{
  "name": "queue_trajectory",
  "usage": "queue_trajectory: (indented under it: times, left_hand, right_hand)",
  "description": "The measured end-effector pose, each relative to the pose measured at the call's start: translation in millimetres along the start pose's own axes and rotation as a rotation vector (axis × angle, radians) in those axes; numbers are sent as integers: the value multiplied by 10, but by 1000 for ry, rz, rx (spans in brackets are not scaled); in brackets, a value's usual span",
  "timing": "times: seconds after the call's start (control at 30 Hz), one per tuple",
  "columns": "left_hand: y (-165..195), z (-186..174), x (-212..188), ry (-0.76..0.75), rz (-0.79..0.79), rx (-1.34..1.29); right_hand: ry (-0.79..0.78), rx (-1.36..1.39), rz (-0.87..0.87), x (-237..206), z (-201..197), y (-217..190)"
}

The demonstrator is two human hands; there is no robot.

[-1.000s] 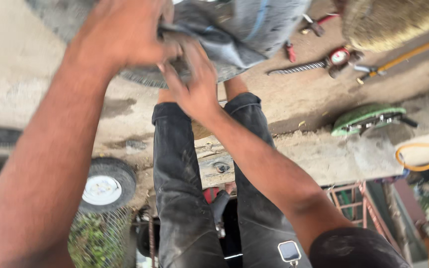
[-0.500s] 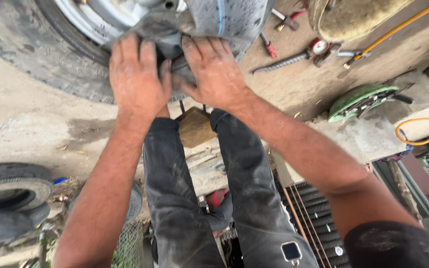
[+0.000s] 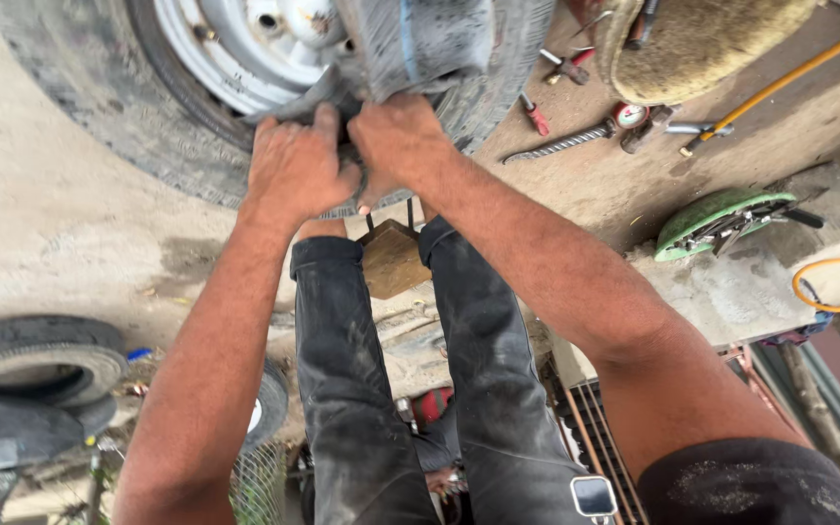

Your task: The person sits on the ground with a small pneumatic tire, presses on the tire, works the valve area, and pulls the inner tube out of the tire casing. They then handle the tube, cut or trim a section of it with a blade, and hold the tube up against the tire.

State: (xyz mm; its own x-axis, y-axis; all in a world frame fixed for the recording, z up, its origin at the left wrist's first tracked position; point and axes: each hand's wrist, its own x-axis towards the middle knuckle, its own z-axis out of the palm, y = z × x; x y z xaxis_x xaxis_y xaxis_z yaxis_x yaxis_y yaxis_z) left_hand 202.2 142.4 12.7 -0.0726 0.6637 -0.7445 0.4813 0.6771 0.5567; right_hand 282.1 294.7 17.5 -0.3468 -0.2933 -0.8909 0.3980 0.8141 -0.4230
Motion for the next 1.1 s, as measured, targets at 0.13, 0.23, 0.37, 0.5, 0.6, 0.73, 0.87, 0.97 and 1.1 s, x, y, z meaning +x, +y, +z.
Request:
queue_trajectory:
  times: [0.13, 0.23, 0.37, 0.5, 0.6, 0.73, 0.87, 0.97, 1.1]
  left_hand:
    - [72, 17, 31, -67, -41, -41]
    - [107, 13, -21, 275, -22, -101]
    - [88, 27, -93, 492, 16, 90]
    - [32, 56, -36, 439, -38, 47]
    - [1, 35, 21, 321, -45, 39]
    - [24, -39, 20, 49, -53, 111]
    - [84, -103, 48, -271, -135, 80]
    - [96, -142, 113, -128, -66, -18]
    - [128, -150, 87, -114, -78, 58]
  right_hand:
    - [113, -17, -62, 0, -9, -3]
    - [127, -13, -63, -95, 61, 64]
    - [303, -23, -137, -186, 208, 154]
    - [651, 68, -273, -200, 247, 177]
    - [630, 117, -239, -195, 180, 135]
    - [298, 171, -84, -198, 96, 46]
    - [250, 156, -26, -139, 101, -7]
    - [265, 217, -43, -40, 128, -9]
    - [279, 211, -25, 45, 184, -5]
